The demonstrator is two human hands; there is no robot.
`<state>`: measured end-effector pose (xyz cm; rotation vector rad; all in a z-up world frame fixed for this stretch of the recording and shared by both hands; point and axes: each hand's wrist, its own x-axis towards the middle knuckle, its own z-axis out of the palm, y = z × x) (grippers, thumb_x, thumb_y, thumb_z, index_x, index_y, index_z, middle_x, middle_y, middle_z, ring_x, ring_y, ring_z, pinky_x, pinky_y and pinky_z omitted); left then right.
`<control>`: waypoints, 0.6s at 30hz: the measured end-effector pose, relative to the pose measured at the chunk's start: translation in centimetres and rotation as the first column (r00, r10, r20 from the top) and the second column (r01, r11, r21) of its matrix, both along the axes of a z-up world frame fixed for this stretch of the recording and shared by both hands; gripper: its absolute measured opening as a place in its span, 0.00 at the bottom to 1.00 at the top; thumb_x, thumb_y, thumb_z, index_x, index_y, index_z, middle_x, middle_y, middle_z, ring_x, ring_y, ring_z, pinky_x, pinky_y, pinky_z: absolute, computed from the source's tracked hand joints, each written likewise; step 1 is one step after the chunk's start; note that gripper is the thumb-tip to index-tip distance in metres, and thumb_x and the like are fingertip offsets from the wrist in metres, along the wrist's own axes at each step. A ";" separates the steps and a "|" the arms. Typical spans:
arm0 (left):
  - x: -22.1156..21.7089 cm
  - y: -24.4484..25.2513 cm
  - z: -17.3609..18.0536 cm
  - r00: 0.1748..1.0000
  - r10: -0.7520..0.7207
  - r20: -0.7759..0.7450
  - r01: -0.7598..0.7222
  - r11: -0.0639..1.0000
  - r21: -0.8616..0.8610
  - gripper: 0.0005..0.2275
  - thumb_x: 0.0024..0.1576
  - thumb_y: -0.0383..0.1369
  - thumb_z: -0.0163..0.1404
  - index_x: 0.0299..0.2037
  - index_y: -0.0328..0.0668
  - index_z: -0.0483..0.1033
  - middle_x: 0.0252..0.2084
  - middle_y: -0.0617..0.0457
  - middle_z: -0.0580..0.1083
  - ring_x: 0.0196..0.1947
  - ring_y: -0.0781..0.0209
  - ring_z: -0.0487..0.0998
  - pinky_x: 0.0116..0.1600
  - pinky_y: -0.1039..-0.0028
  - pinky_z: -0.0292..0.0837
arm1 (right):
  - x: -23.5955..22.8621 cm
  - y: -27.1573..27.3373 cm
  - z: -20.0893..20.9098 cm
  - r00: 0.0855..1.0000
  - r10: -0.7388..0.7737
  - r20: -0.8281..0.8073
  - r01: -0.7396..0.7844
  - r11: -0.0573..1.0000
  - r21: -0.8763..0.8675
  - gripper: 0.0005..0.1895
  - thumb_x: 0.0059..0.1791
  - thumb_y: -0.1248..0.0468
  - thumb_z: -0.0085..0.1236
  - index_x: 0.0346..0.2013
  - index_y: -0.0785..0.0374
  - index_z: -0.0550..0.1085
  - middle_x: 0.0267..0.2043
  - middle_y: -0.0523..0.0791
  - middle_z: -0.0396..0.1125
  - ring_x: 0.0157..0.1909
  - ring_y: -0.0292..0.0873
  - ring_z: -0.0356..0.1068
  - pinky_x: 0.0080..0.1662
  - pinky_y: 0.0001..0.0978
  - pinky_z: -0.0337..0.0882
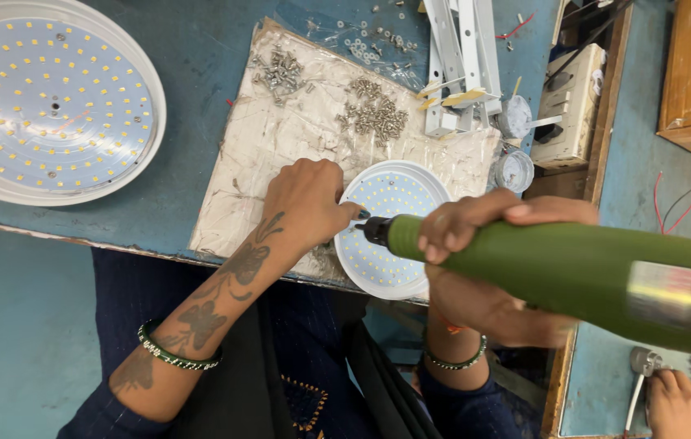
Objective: The person uses a green electric screwdriver to fasten screws into a circular LED light panel. They repeatedly pick up screws, align them with holes on the panel, and drive them in. The person also briefly inspects the panel and stacks completed units.
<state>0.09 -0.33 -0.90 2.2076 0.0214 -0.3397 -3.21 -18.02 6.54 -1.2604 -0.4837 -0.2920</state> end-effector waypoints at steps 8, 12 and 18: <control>-0.2 0.2 -0.2 1.000 0.010 -0.024 -0.011 0.998 -0.063 0.16 0.44 0.42 0.64 0.24 0.35 0.80 0.24 0.41 0.77 0.28 0.42 0.81 0.37 0.57 0.76 | 0.3 -2.8 1.7 0.997 -0.029 0.074 0.024 0.998 0.061 0.44 0.51 0.24 0.30 0.50 0.63 0.57 0.26 0.52 0.60 0.19 0.44 0.61 0.24 0.36 0.67; -1.0 0.0 1.3 0.996 0.065 0.055 -0.065 0.998 -0.008 0.18 0.50 0.46 0.63 0.29 0.36 0.79 0.23 0.44 0.77 0.27 0.43 0.80 0.35 0.55 0.74 | 0.3 -4.8 3.2 0.996 0.016 0.092 -0.023 0.997 0.071 0.44 0.51 0.23 0.29 0.49 0.64 0.59 0.26 0.53 0.61 0.21 0.44 0.62 0.25 0.35 0.68; -5.2 -0.7 4.2 0.836 0.077 0.543 -0.013 0.993 -0.120 0.08 0.54 0.32 0.59 0.40 0.39 0.80 0.43 0.51 0.79 0.41 0.52 0.79 0.37 0.63 0.74 | 0.0 -7.2 4.6 0.994 0.003 0.106 -0.012 0.997 0.080 0.50 0.48 0.22 0.25 0.57 0.65 0.59 0.29 0.50 0.63 0.18 0.40 0.65 0.25 0.32 0.70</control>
